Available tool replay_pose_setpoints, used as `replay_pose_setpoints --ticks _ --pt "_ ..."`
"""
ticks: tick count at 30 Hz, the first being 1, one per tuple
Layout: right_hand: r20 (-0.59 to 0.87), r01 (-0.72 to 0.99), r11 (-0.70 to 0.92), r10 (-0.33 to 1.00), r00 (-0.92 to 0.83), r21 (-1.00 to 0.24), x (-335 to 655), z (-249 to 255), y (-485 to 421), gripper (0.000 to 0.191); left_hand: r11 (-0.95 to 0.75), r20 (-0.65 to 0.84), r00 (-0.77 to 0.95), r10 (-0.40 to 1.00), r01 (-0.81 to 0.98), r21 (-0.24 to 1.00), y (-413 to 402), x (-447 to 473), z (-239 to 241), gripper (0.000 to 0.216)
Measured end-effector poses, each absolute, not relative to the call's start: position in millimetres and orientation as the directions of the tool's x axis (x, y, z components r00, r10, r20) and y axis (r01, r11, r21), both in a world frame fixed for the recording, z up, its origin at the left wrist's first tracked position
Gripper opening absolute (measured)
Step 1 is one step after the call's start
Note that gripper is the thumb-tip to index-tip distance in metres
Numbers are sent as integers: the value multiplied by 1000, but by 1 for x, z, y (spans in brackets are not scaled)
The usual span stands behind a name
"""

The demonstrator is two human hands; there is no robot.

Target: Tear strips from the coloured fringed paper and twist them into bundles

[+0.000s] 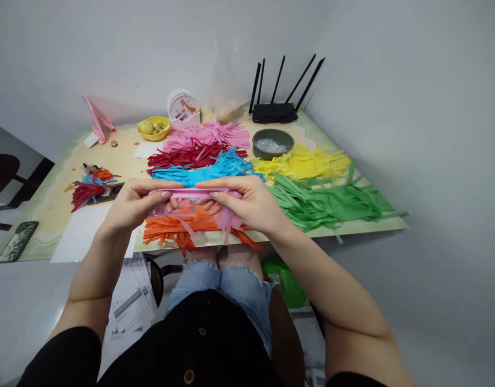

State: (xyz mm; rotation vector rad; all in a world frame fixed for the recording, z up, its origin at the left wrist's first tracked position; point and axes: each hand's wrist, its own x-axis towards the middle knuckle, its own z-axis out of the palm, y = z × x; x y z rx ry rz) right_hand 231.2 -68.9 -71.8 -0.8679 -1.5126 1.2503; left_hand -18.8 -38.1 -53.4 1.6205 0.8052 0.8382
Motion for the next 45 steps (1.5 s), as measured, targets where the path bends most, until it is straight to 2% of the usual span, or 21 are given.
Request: replay_pose_setpoints --ticks 5,9,14,17,21,23,25,28,30,34,38,41,45 --pt "299 -229 247 926 -232 -942 225 -80 -70 15 -162 171 487 856 -62 985 -39 -14 -62 24" --pt "342 -237 292 917 -206 -927 222 -82 -70 18 -168 212 451 867 -137 976 -39 -11 -68 16" --pt "397 -174 367 897 -195 -914 223 -80 -72 14 -244 295 517 803 -166 955 -36 -13 -69 22" --pt "448 -62 447 865 -225 -893 226 -77 -74 15 -274 272 589 761 -87 958 -34 -15 -60 31" --pt "537 110 586 791 -294 -803 232 -73 -75 21 -275 48 697 716 218 936 -34 -11 -44 35" --pt "546 168 626 759 -353 -761 236 -72 -75 23 -326 15 696 718 316 891 -36 -9 -40 36" --pt "507 232 610 774 -378 -758 239 -70 -73 24 -377 48 667 743 359 854 -39 -8 -40 37" --pt "393 304 502 849 -354 -810 239 -69 -68 33 -433 102 629 771 399 808 -43 -7 -43 35" --pt "306 270 410 883 -355 -871 235 -70 -66 24 -450 126 610 782 414 791 -46 -6 -45 34" --pt "229 24 249 923 -309 -968 227 -77 -67 18 -401 196 546 814 285 871 -48 -5 -52 25" --pt "242 -123 217 936 -254 -968 223 -82 -71 19 -186 142 525 839 31 982 -46 -6 -62 28" --pt "255 -210 207 939 -232 -955 220 -84 -73 18 -67 124 523 843 -128 990 -44 -6 -68 25" --pt "292 -324 219 936 -197 -920 216 -87 -74 12 -19 165 506 847 -281 960 -45 -1 -71 15"
